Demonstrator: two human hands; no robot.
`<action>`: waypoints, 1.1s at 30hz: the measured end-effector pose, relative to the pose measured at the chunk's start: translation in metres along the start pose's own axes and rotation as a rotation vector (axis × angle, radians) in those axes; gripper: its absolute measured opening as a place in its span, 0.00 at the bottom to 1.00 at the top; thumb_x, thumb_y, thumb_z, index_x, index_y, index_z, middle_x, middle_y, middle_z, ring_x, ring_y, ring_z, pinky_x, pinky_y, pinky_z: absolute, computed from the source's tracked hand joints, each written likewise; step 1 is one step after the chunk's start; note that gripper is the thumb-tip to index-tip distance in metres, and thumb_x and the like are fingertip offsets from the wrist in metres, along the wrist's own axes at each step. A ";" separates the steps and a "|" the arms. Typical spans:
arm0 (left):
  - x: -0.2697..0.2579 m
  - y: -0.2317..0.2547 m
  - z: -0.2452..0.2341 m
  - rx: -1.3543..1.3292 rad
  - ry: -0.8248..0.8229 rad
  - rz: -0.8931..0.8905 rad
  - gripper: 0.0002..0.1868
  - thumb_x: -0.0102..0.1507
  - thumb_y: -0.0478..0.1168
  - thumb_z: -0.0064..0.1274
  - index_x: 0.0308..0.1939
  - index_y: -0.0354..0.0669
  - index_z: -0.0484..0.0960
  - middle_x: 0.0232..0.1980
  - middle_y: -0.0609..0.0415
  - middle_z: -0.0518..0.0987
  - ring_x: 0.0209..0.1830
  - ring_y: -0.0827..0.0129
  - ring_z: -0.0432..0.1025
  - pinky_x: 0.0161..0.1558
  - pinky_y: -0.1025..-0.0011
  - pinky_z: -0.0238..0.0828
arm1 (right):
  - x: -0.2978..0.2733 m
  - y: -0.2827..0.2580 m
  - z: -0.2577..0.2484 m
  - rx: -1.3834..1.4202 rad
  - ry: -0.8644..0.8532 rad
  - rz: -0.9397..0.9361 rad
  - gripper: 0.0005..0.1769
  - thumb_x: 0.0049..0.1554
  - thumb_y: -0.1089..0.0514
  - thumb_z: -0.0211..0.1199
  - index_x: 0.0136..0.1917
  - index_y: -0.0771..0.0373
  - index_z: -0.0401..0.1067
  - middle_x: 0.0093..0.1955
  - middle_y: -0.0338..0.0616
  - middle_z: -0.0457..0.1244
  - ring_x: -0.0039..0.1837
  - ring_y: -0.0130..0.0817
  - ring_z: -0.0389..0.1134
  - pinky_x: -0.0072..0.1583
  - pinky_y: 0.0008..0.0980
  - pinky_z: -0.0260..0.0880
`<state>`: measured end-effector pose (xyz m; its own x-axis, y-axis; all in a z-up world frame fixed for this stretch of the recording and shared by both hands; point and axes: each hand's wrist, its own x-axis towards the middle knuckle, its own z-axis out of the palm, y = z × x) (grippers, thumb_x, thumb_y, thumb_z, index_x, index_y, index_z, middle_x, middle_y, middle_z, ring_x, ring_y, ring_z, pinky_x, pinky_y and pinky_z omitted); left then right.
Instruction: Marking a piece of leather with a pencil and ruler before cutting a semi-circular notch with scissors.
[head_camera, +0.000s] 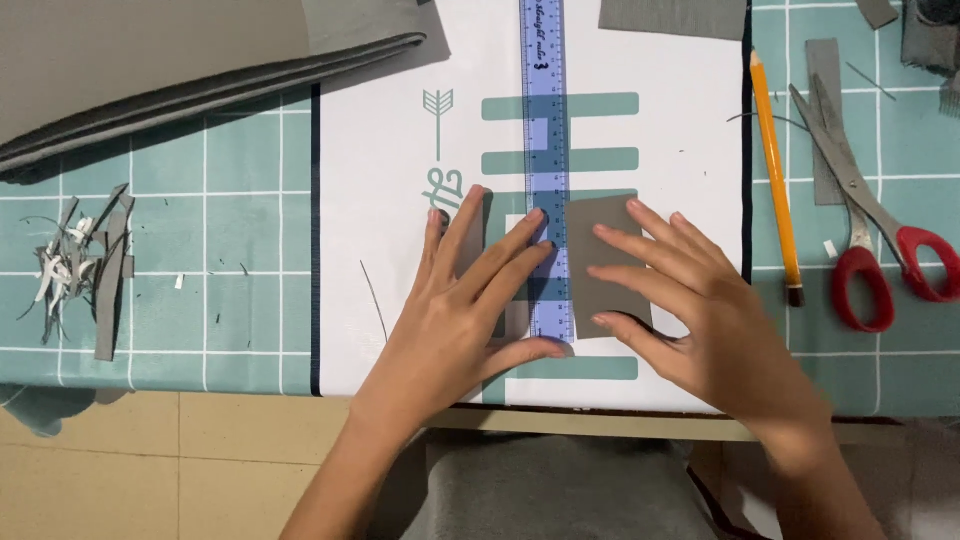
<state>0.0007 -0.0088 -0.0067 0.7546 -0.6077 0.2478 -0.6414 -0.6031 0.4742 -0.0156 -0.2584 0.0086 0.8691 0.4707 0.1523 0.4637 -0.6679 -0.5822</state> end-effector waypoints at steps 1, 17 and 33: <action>0.000 -0.001 0.000 0.000 -0.002 -0.002 0.46 0.60 0.61 0.67 0.73 0.42 0.67 0.81 0.54 0.60 0.84 0.38 0.45 0.77 0.24 0.45 | -0.001 0.000 0.001 0.003 -0.001 0.001 0.22 0.55 0.56 0.69 0.62 0.61 0.75 0.75 0.49 0.61 0.81 0.58 0.54 0.79 0.60 0.51; -0.006 0.000 0.004 0.171 0.003 0.131 0.48 0.65 0.64 0.67 0.75 0.38 0.63 0.80 0.43 0.58 0.82 0.37 0.51 0.78 0.33 0.55 | -0.003 0.000 0.008 -0.036 0.038 0.017 0.27 0.54 0.51 0.71 0.66 0.56 0.74 0.78 0.48 0.58 0.82 0.56 0.53 0.80 0.60 0.48; -0.027 0.001 -0.034 0.199 0.748 -0.183 0.17 0.61 0.20 0.62 0.49 0.41 0.85 0.41 0.55 0.89 0.27 0.80 0.79 0.26 0.83 0.68 | -0.002 -0.007 0.006 0.008 0.158 0.076 0.25 0.53 0.56 0.72 0.63 0.60 0.75 0.77 0.51 0.58 0.84 0.55 0.49 0.77 0.55 0.57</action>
<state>-0.0153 0.0244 0.0163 0.6979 -0.0242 0.7158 -0.4577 -0.7838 0.4197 -0.0212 -0.2510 0.0077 0.9181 0.3220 0.2309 0.3948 -0.6934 -0.6028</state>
